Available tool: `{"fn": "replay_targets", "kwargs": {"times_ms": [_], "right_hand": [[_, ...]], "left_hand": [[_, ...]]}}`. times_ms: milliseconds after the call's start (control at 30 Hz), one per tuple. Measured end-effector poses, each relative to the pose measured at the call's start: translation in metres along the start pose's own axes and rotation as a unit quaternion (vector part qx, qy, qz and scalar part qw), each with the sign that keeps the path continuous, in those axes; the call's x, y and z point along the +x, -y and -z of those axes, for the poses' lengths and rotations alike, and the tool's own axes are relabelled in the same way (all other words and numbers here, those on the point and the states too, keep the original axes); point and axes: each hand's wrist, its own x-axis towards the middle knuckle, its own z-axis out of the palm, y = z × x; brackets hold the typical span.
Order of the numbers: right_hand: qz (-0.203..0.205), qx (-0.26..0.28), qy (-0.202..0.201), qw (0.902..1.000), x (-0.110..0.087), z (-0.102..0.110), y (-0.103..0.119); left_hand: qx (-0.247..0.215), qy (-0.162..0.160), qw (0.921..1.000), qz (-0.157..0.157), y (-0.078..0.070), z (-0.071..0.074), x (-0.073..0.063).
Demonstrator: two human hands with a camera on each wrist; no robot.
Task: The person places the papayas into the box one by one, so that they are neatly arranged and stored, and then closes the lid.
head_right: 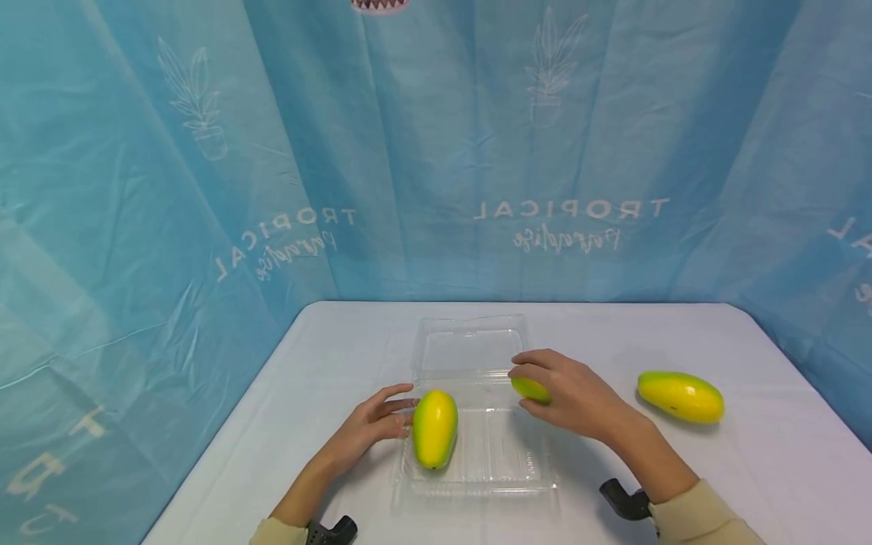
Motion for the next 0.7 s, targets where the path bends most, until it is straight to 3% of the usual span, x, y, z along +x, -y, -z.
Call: {"fn": "replay_targets", "kwargs": {"times_ms": [700], "right_hand": [[0.023,0.010,0.003,0.9997,0.016,-0.009,0.012]], "left_hand": [[-0.004,-0.001,1.0000,-0.008,0.001,-0.001,-0.002]]}}
